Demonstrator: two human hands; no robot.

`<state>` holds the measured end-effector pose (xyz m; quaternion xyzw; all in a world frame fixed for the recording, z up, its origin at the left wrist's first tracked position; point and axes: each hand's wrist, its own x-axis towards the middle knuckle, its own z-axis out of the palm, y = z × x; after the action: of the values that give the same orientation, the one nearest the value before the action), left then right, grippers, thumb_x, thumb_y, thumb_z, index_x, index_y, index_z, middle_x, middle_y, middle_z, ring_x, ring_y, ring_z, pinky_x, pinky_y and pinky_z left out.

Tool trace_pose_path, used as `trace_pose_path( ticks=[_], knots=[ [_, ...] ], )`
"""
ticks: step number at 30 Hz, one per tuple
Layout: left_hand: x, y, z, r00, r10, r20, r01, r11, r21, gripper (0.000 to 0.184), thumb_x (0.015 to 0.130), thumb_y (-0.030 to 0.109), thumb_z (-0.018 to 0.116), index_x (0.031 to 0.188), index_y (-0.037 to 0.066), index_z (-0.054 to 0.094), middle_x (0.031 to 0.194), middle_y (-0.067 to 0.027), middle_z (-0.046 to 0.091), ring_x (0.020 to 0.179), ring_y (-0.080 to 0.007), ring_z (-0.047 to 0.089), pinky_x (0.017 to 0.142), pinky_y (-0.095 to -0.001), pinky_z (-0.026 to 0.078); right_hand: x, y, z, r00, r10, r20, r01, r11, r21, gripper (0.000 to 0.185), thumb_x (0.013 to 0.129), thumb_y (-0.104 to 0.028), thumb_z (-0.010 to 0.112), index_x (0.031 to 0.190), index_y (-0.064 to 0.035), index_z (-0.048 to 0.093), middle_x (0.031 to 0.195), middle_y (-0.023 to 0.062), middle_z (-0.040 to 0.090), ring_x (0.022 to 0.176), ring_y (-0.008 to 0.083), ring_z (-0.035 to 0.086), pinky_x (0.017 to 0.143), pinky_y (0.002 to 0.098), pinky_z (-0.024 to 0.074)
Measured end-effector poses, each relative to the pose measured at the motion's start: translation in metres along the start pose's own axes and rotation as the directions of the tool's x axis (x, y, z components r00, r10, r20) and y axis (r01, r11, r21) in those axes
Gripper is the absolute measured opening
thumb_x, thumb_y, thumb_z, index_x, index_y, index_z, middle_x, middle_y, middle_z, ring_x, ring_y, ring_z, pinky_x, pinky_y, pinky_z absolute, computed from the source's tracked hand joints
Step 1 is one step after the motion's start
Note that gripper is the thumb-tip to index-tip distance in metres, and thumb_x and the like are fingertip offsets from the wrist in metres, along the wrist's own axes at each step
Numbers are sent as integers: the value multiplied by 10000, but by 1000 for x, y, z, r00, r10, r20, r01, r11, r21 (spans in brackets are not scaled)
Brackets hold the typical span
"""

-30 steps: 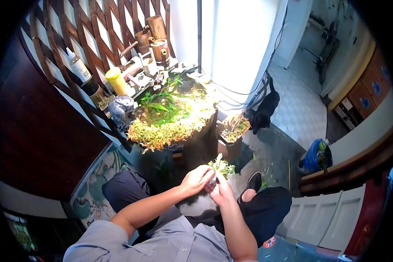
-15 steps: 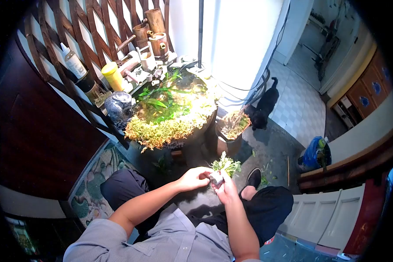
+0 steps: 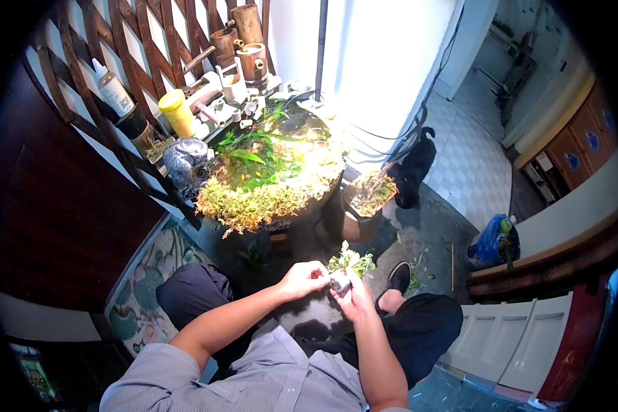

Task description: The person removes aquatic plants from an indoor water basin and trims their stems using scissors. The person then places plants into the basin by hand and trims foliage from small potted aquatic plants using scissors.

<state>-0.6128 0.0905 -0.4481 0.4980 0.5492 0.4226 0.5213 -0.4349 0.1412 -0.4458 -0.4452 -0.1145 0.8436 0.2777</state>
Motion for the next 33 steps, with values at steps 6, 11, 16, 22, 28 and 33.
trace_pose_path(
  ticks=[6,11,16,22,28,33],
  knots=[
    [-2,-8,-2,998,-57,17,57,998,-34,135,813,159,649,880,44,627,731,-33,623,679,-104,583,627,-271,486,-2,-4,2,999,-3,-40,4,1000,25,263,928,-312,568,1099,-113,547,1003,45,617,886,180,585,752,337,477],
    [2,-13,-4,987,-160,18,161,986,-36,161,891,195,593,926,41,627,794,-2,605,702,-69,539,649,-230,465,-3,-2,4,988,-148,-37,144,984,-100,213,916,-239,588,1029,-59,575,941,51,625,815,157,611,699,283,494],
    [6,-8,-4,834,-484,266,552,754,-356,624,924,584,420,1092,19,626,1005,-85,648,917,-167,590,867,-298,443,-8,8,3,921,-382,76,337,683,-648,228,865,-181,637,999,-1,602,901,72,656,799,131,615,686,271,494],
    [7,-5,3,841,-302,449,536,579,-614,687,911,621,397,1325,79,474,1279,-109,541,1150,-209,510,967,-347,398,-26,19,3,923,-293,251,362,429,-827,231,839,-153,648,1003,6,607,870,48,656,780,124,608,720,254,474],
    [2,-11,3,903,-281,325,422,442,-791,436,880,309,601,1238,72,532,1165,-79,608,1067,-199,577,932,-359,454,-30,22,-1,941,-305,145,223,239,-945,322,783,-205,689,1030,-16,603,862,74,648,773,121,606,712,271,478],
    [-2,-11,7,951,-155,267,308,401,-863,450,790,57,691,1214,47,541,1136,-64,614,1043,-205,595,945,-359,469,-23,27,-8,925,-346,160,240,201,-950,434,758,-192,693,1138,-23,569,1049,135,649,934,194,606,813,331,479]
  ],
)
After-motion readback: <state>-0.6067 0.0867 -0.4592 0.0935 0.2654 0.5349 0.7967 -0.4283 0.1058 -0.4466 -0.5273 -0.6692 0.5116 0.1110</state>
